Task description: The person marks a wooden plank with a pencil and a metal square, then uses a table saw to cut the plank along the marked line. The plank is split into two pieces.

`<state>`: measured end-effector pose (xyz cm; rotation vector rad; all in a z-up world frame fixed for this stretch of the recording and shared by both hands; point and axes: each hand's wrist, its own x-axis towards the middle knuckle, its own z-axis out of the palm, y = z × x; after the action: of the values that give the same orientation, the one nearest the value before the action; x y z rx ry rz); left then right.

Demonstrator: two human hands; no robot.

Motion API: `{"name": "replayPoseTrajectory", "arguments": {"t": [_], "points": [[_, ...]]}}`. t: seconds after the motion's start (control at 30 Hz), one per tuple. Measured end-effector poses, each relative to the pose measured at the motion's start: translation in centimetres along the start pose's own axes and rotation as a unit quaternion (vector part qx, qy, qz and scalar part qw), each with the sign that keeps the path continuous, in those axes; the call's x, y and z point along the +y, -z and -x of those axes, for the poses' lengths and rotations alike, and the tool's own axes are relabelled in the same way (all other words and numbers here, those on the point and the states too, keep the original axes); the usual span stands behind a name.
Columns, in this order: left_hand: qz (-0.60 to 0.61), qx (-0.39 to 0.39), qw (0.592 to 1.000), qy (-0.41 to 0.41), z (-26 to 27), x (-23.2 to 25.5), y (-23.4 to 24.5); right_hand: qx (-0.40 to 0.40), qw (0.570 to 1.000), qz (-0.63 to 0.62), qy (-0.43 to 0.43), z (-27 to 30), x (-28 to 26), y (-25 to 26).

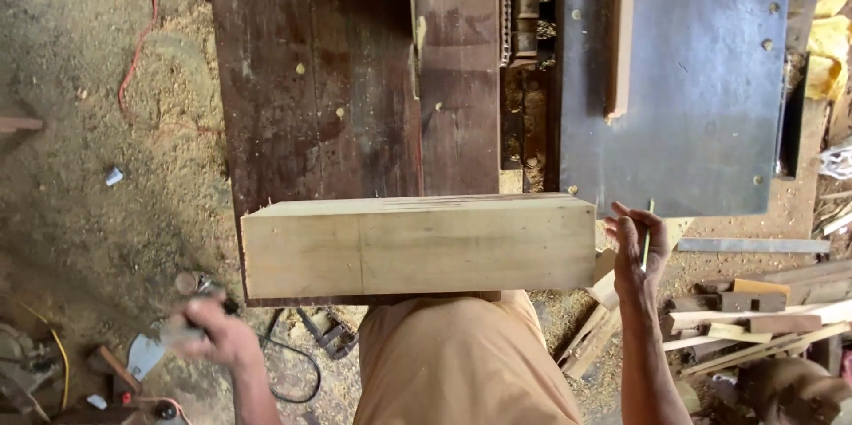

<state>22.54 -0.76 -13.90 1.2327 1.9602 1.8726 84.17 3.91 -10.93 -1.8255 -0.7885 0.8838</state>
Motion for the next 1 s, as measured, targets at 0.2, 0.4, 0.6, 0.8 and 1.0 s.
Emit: {"name": "replayPoseTrajectory", "arguments": {"t": [0.2, 0.4, 0.6, 0.8, 1.0], "points": [[-0.244, -0.225, 0.938, -0.102, 3.4, 11.8, 2.4, 0.109, 0.962, 0.043, 0.249, 3.5, -2.1, 0.4], [0.088, -0.530, 0.716, -0.447, 5.4, 22.0, -10.6, -0.217, 0.914, -0.230, 0.252, 12.3, -11.8, -3.8], [0.208, -0.575, 0.661, -0.434, 15.6, 26.9, -25.2, -0.023, 0.905, -0.405, -0.129, 13.6, -10.4, 1.3], [0.076, -0.593, 0.640, -0.482, 18.5, 29.5, -29.8, 0.120, 0.967, -0.087, -0.208, 1.2, -12.1, 11.9], [0.051, -0.593, 0.668, -0.446, 20.0, 31.7, -33.2, 0.115, 0.941, 0.308, -0.079, -12.4, 0.7, 17.8]]}}
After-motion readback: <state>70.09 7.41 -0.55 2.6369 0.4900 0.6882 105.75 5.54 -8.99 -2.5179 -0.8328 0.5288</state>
